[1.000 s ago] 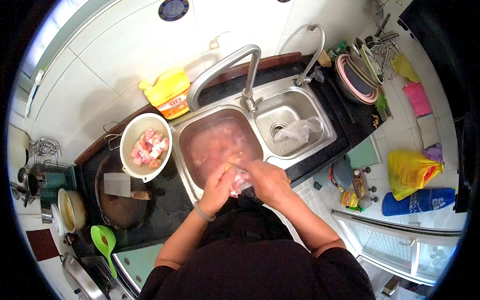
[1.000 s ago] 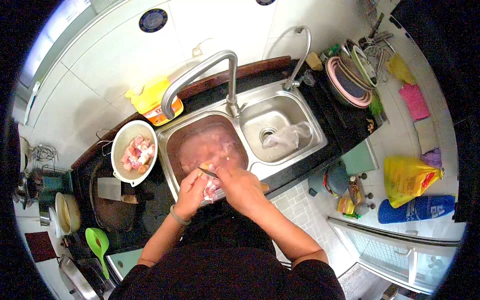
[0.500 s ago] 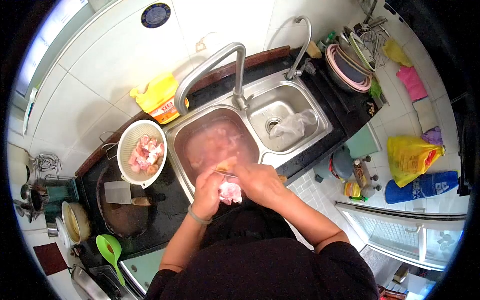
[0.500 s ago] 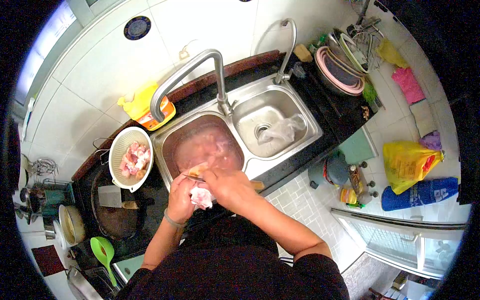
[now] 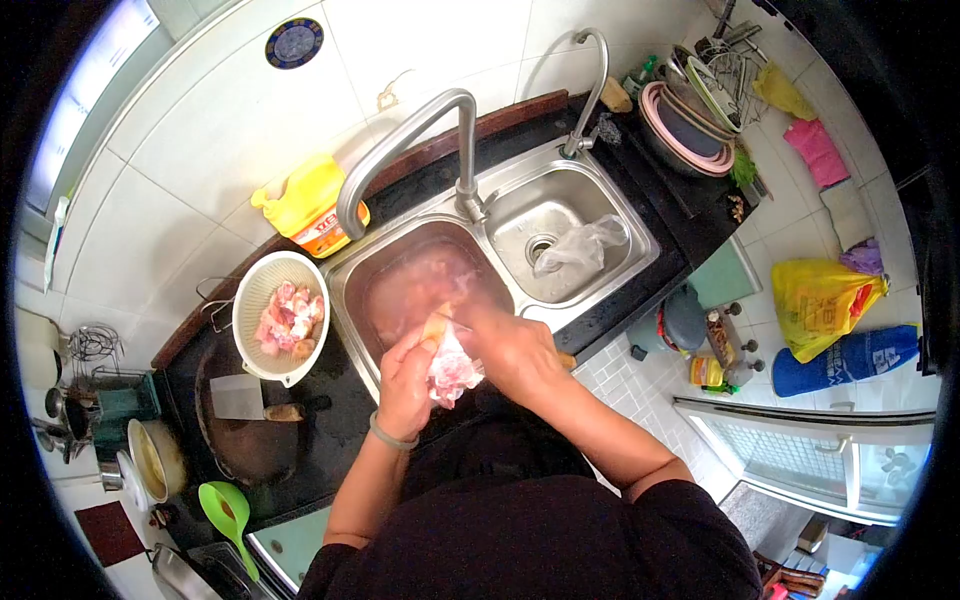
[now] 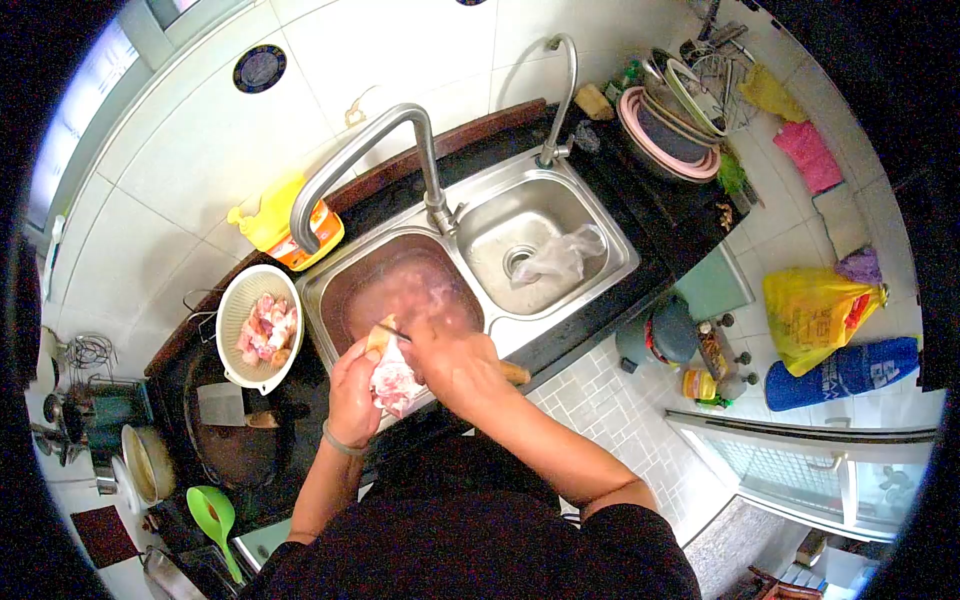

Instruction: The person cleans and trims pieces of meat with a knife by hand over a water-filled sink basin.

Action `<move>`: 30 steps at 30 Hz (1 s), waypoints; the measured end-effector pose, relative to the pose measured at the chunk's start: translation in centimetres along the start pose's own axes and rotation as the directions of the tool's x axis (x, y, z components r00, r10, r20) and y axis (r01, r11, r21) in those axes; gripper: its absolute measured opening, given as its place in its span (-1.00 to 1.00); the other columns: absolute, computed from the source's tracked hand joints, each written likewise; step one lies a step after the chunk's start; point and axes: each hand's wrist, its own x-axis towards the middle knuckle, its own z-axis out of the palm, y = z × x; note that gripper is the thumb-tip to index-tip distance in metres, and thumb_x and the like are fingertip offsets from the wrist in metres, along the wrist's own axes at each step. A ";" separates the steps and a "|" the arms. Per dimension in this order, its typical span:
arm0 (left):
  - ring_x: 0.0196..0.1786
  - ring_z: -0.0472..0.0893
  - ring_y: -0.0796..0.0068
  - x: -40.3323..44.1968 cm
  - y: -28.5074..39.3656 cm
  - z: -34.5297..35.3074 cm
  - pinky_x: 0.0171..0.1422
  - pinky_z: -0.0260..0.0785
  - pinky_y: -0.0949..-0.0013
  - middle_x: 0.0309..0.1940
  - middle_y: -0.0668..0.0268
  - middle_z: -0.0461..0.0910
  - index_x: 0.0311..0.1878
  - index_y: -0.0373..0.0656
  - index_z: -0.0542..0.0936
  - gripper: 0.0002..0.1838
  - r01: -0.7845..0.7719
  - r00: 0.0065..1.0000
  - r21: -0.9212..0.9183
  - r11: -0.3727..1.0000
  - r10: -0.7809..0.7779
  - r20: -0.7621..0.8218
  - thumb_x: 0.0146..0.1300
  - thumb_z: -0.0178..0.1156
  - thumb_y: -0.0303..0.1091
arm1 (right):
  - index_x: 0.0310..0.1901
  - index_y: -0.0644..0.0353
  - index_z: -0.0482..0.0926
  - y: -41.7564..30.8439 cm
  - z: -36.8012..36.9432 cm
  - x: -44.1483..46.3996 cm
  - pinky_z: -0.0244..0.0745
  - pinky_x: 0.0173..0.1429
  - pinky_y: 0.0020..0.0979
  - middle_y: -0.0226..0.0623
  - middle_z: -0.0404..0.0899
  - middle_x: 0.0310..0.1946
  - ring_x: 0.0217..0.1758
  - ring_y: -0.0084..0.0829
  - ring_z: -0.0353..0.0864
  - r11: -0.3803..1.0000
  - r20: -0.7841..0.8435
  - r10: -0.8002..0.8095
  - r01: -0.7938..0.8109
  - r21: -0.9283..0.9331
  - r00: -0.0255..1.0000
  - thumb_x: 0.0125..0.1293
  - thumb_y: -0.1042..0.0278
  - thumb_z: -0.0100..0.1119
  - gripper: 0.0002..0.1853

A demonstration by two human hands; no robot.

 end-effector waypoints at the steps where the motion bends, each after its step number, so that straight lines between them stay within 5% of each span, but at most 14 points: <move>1: -0.39 0.57 0.59 0.0 -0.1 -0.3 -0.34 0.42 0.57 -0.29 0.26 0.61 -0.01 -0.39 0.50 -0.69 0.014 1.000 -0.012 1.000 -0.014 0.006 0.34 -0.14 -0.42 | -0.17 0.22 0.42 0.0 0.0 0.1 0.45 -0.51 -0.20 -0.15 0.56 -0.50 -0.51 -0.15 0.60 0.999 -0.002 0.035 -0.035 -0.018 0.999 0.25 0.22 0.08 -0.75; 6: -0.35 0.57 0.59 -0.1 -0.1 -0.1 -0.31 0.43 0.57 -0.26 0.25 0.60 0.02 -0.39 0.49 -0.68 -0.032 0.999 0.012 0.999 0.032 0.011 0.34 -0.14 -0.42 | -0.17 0.22 0.43 -0.5 -0.1 -0.2 0.46 -0.49 -0.17 -0.12 0.56 -0.51 -0.50 -0.15 0.61 0.999 0.040 -0.032 0.033 -0.025 0.999 0.26 0.19 0.06 -0.73; 8: -0.34 0.57 0.60 0.0 -0.1 -0.3 -0.33 0.43 0.57 -0.25 0.25 0.59 0.03 -0.39 0.49 -0.68 -0.042 0.999 0.016 0.999 0.042 0.028 0.34 -0.14 -0.42 | -0.21 0.16 0.50 0.1 0.7 -0.3 0.45 -0.42 -0.19 -0.20 0.52 -0.48 -0.45 -0.15 0.58 0.995 0.052 0.096 -0.095 -0.028 0.994 0.11 0.40 0.12 -0.82; 10: -0.18 0.58 0.50 -0.2 0.2 -0.8 -0.06 0.43 0.48 -0.16 0.20 0.58 0.05 -0.41 0.46 -0.66 0.020 0.999 0.046 0.999 -0.022 0.044 0.31 -0.17 -0.45 | -0.18 0.21 0.45 1.2 -0.2 0.1 0.46 -0.41 -0.15 -0.10 0.55 -0.42 -0.41 -0.11 0.60 0.990 0.119 0.135 -0.131 -0.045 0.984 0.20 0.29 0.08 -0.79; 11: -0.18 0.58 0.50 -0.2 0.4 -0.7 -0.06 0.43 0.48 -0.16 0.20 0.58 0.05 -0.41 0.46 -0.66 0.023 0.999 0.046 0.999 -0.025 0.043 0.31 -0.17 -0.45 | -0.15 0.25 0.41 1.6 -0.5 0.4 0.47 -0.40 -0.11 0.00 0.58 -0.37 -0.37 -0.08 0.62 0.984 0.188 0.176 -0.167 -0.064 0.966 0.29 0.18 0.03 -0.72; 12: -0.17 0.58 0.49 -0.1 0.4 -0.6 -0.06 0.44 0.46 -0.13 0.19 0.57 0.06 -0.41 0.45 -0.66 0.021 0.999 0.039 0.999 -0.022 0.030 0.32 -0.15 -0.45 | -0.18 0.26 0.38 0.8 -1.9 1.2 0.46 -0.30 -0.07 0.04 0.57 -0.36 -0.31 0.02 0.59 0.944 0.212 0.324 -0.331 -0.005 0.922 0.30 0.21 0.02 -0.74; 14: -0.17 0.58 0.47 -0.1 0.4 -0.4 -0.07 0.45 0.43 -0.11 0.17 0.56 0.08 -0.41 0.44 -0.66 0.014 1.000 0.029 0.999 -0.014 0.012 0.32 -0.13 -0.45 | -0.21 0.26 0.36 0.7 -2.4 1.2 0.45 -0.27 -0.05 0.04 0.55 -0.37 -0.30 0.05 0.57 0.922 0.222 0.357 -0.380 0.073 0.907 0.29 0.26 0.01 -0.78; 16: -0.34 0.52 0.59 0.1 0.2 -0.2 -0.23 0.44 0.51 -0.22 0.25 0.55 0.09 -0.37 0.43 -0.68 0.093 0.993 -0.178 0.980 -0.079 0.084 0.35 -0.11 -0.41 | -0.23 0.26 0.35 0.9 -2.6 0.9 0.44 -0.25 -0.04 0.04 0.53 -0.37 -0.28 0.08 0.54 0.892 0.228 0.391 -0.428 0.145 0.892 0.29 0.31 0.01 -0.81; 18: -0.34 0.51 0.59 0.0 -0.3 -0.7 -0.23 0.44 0.51 -0.23 0.25 0.55 0.10 -0.36 0.42 -0.68 0.093 0.992 -0.159 0.983 -0.078 0.099 0.35 -0.08 -0.41 | -0.25 0.25 0.36 1.0 -2.3 0.4 0.42 -0.27 -0.03 0.01 0.47 -0.39 -0.30 0.09 0.51 0.946 0.028 0.214 -0.214 0.245 0.977 0.23 0.44 0.02 -0.89; 25: -0.33 0.51 0.63 -0.3 -0.3 0.1 -0.22 0.42 0.52 -0.26 0.31 0.55 0.07 -0.31 0.45 -0.71 0.071 0.996 -0.136 0.988 -0.063 0.060 0.33 0.01 -0.44 | -0.25 0.19 0.46 0.4 -2.2 -0.1 0.43 -0.30 -0.15 -0.12 0.44 -0.44 -0.36 -0.04 0.52 0.982 -0.005 0.015 -0.014 0.188 1.000 0.03 0.56 0.07 -0.80; 30: -0.29 0.54 0.61 -0.4 -1.0 -0.1 -0.32 0.49 0.50 -0.24 0.28 0.57 0.06 -0.32 0.47 -0.71 0.029 0.999 -0.138 0.990 -0.031 -0.010 0.32 -0.02 -0.44 | -0.28 0.15 0.47 -0.4 -1.3 -0.4 0.41 -0.39 -0.20 -0.21 0.44 -0.49 -0.44 -0.17 0.52 0.989 -0.031 -0.148 0.147 -0.019 0.989 0.00 0.50 0.09 -0.81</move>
